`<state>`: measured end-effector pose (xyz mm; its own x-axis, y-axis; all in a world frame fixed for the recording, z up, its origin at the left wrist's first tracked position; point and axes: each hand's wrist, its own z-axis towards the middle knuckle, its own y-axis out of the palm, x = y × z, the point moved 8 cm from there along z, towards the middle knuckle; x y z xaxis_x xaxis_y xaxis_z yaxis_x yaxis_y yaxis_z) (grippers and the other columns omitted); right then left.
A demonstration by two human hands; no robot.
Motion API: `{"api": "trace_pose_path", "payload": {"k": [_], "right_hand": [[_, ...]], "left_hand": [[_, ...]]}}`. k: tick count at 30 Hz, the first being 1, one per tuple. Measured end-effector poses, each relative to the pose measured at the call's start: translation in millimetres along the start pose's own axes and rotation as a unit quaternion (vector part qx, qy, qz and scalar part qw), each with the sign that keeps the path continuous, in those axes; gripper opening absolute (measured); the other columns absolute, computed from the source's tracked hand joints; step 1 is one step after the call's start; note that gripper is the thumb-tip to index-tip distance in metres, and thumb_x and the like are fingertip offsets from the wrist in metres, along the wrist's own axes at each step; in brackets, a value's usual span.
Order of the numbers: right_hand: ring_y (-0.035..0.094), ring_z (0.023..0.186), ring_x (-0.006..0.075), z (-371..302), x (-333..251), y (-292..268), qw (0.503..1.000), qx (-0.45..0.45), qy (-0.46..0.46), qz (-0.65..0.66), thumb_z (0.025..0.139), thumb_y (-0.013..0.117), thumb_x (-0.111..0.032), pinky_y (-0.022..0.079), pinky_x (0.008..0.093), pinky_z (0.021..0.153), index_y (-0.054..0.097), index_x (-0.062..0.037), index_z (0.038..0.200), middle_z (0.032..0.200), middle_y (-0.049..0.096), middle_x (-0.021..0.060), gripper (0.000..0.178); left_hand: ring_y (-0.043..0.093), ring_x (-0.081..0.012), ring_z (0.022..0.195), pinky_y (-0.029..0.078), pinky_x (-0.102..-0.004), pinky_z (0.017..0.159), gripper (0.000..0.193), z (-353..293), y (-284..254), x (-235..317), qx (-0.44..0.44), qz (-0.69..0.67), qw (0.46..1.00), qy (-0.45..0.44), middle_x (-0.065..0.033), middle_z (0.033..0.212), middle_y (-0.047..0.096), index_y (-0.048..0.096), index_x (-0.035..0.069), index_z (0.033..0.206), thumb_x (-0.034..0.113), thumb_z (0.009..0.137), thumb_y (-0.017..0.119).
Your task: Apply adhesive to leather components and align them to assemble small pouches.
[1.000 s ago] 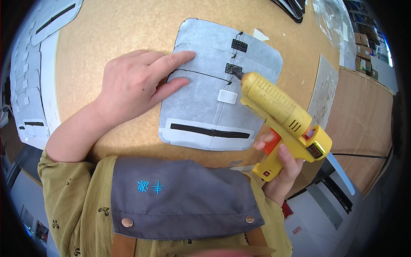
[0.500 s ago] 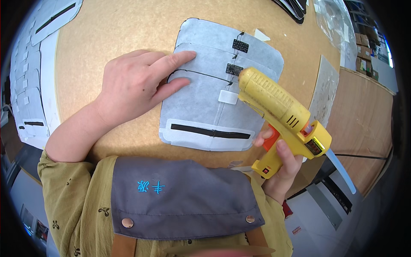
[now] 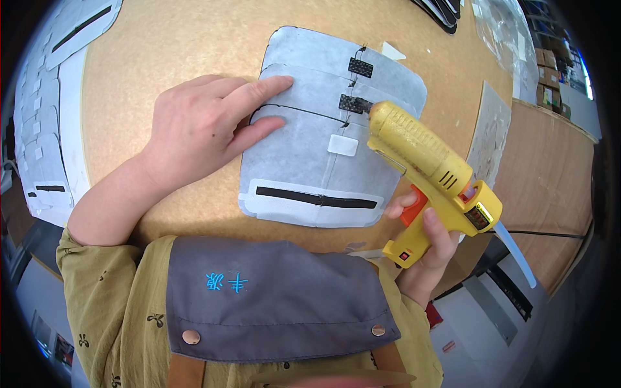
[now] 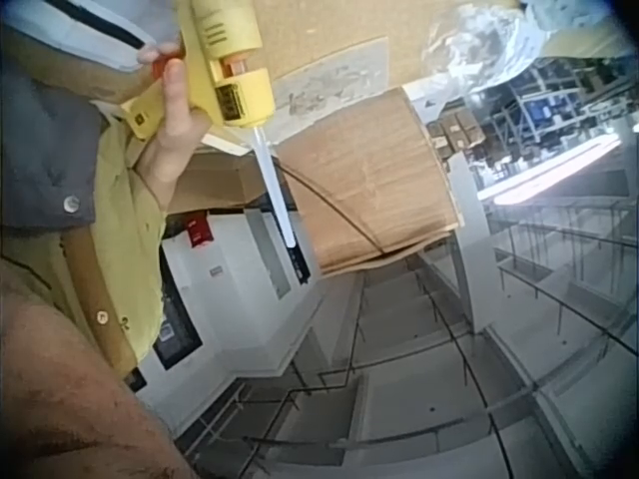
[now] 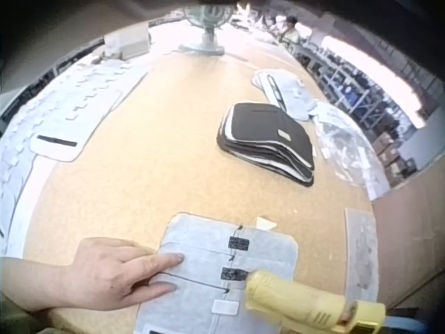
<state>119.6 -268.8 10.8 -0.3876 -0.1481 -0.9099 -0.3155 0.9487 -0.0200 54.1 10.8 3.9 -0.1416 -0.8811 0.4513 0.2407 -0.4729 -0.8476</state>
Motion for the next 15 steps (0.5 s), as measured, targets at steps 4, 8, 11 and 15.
{"api": "trace_pose_path", "payload": {"k": [4, 8, 11, 15], "right_hand": [[0.066, 0.078, 0.0313, 1.0, 2.4, -4.6, 1.000, -0.030, -0.007, 0.006, 0.083, 0.058, -0.018, 0.054, 0.0448, 0.073, 0.052, 0.0122, 0.116, 0.091, 0.065, 0.0195, 0.045], [0.066, 0.079, 0.0315, 1.9, 3.6, -6.9, 0.999, -0.037, -0.012, 0.009, 0.084, 0.058, -0.018, 0.054, 0.0456, 0.074, 0.052, 0.0120, 0.116, 0.091, 0.065, 0.0196, 0.044], [0.066, 0.079, 0.0314, 0.4, 4.8, -9.5, 0.999, -0.031, -0.011, 0.007, 0.084, 0.058, -0.018, 0.053, 0.0459, 0.074, 0.052, 0.0118, 0.117, 0.091, 0.065, 0.0199, 0.045], [0.065, 0.078, 0.0310, -2.0, 7.8, -10.3, 0.999, -0.046, -0.010, 0.024, 0.084, 0.058, -0.018, 0.053, 0.0458, 0.073, 0.051, 0.0120, 0.118, 0.091, 0.065, 0.0199, 0.046]], "left_hand": [[0.056, -0.0138, 0.056, 0.044, -0.0275, 0.050, 0.046, -1.0, -0.2, 0.0, 0.004, 0.002, 1.000, -0.004, 0.0009, 0.067, 0.059, 0.066, 0.017, 0.121, 0.020, 0.077, 0.078], [0.055, -0.0138, 0.056, 0.044, -0.0275, 0.051, 0.046, -0.9, 0.7, -0.5, 0.005, 0.000, 1.000, -0.004, 0.0009, 0.067, 0.059, 0.066, 0.017, 0.122, 0.019, 0.077, 0.078], [0.055, -0.0139, 0.056, 0.044, -0.0276, 0.051, 0.047, -0.5, 0.6, -0.7, 0.005, 0.000, 1.000, -0.002, 0.0007, 0.067, 0.059, 0.065, 0.017, 0.122, 0.019, 0.077, 0.078], [0.055, -0.0142, 0.056, 0.044, -0.0277, 0.051, 0.047, -0.7, 1.3, -0.2, 0.001, 0.003, 1.000, -0.001, 0.0003, 0.067, 0.058, 0.065, 0.017, 0.122, 0.019, 0.077, 0.077]]}}
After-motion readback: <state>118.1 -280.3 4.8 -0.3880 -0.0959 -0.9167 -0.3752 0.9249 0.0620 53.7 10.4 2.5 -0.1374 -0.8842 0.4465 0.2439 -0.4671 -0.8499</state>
